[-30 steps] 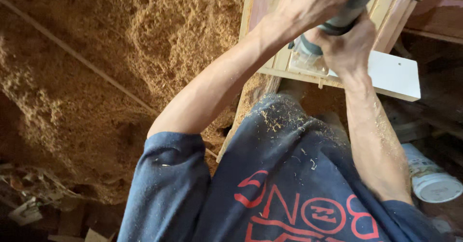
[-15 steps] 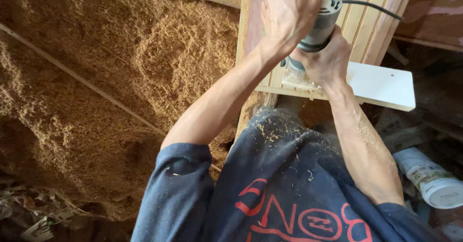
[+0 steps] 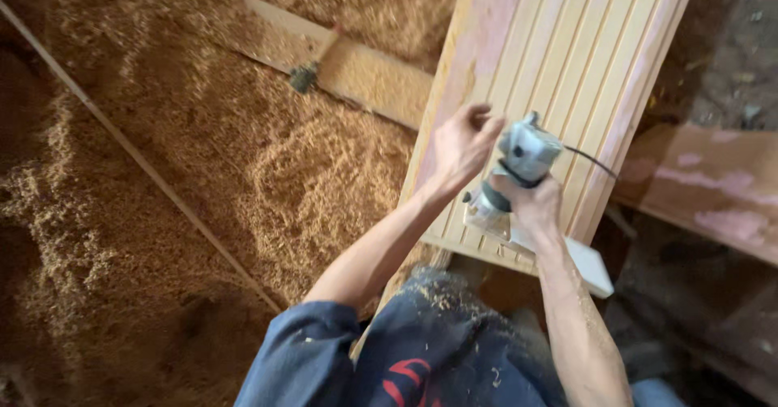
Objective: The person uses a handheld electric router with a guide block to cut parallel grooves into a long wooden plank. They periodically stop to measure the groove spacing with a tape measure and mark the wood with a pencil before continuing the routing.
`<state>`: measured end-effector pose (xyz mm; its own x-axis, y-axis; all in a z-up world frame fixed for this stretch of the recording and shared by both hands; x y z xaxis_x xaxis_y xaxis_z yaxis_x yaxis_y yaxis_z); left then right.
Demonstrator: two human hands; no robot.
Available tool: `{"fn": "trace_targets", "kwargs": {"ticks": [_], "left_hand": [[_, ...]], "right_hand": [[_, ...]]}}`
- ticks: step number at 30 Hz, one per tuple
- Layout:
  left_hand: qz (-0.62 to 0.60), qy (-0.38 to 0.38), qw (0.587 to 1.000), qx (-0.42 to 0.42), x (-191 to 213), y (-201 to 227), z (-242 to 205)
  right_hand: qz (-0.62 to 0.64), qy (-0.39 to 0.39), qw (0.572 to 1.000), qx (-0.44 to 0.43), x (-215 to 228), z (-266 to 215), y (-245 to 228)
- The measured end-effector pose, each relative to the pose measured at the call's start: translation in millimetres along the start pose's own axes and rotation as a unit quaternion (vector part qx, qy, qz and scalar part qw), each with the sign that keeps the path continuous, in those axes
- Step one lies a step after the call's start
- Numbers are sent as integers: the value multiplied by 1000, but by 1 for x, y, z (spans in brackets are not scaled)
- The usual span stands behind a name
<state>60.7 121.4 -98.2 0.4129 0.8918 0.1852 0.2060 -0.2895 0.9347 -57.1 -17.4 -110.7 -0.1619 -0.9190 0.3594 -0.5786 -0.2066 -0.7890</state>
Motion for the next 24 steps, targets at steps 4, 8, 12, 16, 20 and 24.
{"fn": "trace_targets", "kwargs": {"ticks": [4, 8, 12, 16, 20, 24], "left_hand": [[26, 79, 993, 88, 46, -69, -18], [220, -11, 963, 154, 49, -139, -78], [191, -38, 974, 120, 35, -195, -110], [132, -93, 986, 49, 47, -240, -99], [205, -142, 967, -48, 54, -263, -100], [355, -205, 912, 16, 45, -272, -113]], "right_hand": [[270, 20, 962, -38, 30, 56, 27], [434, -18, 900, -43, 58, 121, 50], [478, -93, 872, -46, 71, 156, 54], [469, -110, 875, -48, 71, 162, 52], [444, -131, 884, -70, 73, 166, 55], [343, -146, 926, -50, 90, 164, 68]]}}
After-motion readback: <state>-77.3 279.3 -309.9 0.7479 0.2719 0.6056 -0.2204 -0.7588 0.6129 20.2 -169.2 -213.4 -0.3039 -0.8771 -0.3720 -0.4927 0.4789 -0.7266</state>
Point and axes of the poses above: each hand's wrist, its own z-axis towards the middle knuckle, its own x-axis out of the back of the hand, y = z × x, the point moved 2 cm from there along z, towards the middle knuckle, and after that the axes turned 13 degrees about -y, right-handed, at the moved point
